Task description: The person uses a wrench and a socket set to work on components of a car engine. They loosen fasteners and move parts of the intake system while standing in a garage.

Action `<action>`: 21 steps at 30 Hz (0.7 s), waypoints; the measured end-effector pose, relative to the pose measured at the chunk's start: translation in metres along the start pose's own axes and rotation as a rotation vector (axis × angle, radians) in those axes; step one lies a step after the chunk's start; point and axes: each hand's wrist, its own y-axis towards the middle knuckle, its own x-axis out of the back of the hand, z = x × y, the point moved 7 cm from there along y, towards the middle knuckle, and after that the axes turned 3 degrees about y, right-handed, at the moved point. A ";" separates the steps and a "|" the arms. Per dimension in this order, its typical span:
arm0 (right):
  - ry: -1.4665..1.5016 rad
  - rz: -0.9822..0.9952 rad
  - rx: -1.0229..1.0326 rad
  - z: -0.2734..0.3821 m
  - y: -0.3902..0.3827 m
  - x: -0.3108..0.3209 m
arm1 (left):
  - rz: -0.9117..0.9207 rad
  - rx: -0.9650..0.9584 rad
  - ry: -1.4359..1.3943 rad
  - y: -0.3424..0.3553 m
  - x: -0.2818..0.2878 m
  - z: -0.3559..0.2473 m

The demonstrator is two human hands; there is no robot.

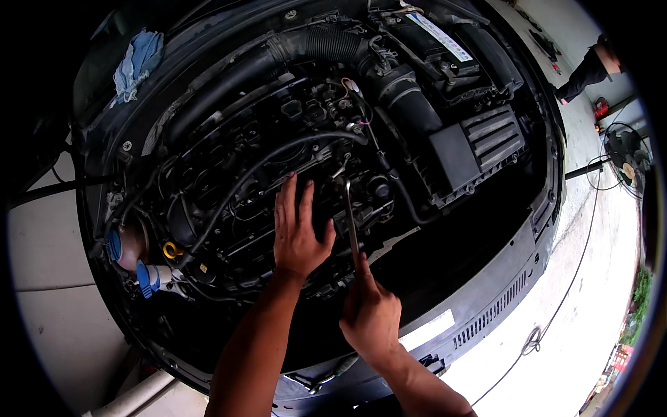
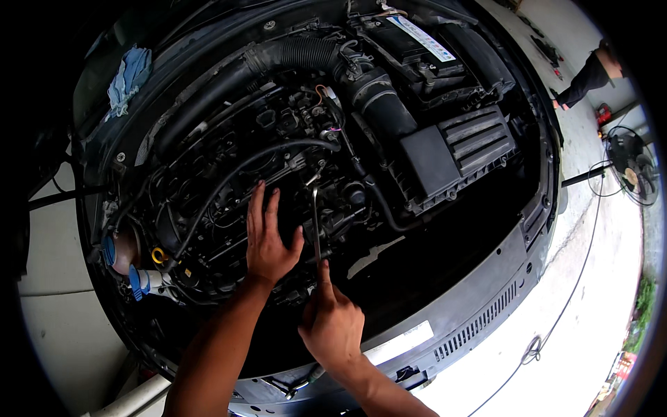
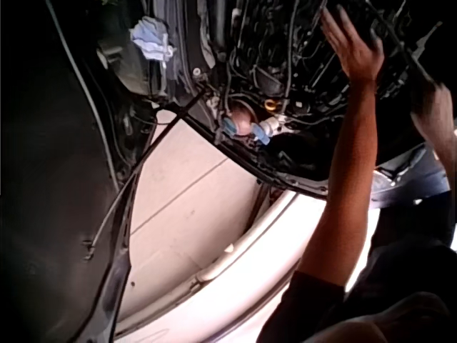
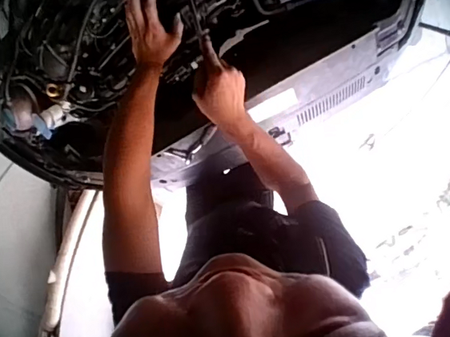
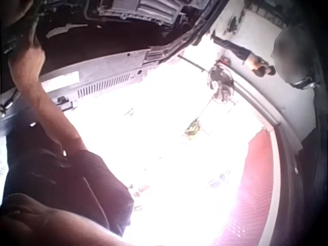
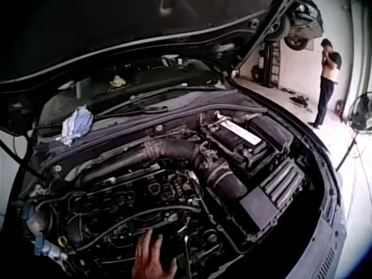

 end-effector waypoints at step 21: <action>0.486 -0.033 -0.981 -0.345 0.151 -0.141 | 0.231 0.092 0.017 -0.006 -0.022 0.017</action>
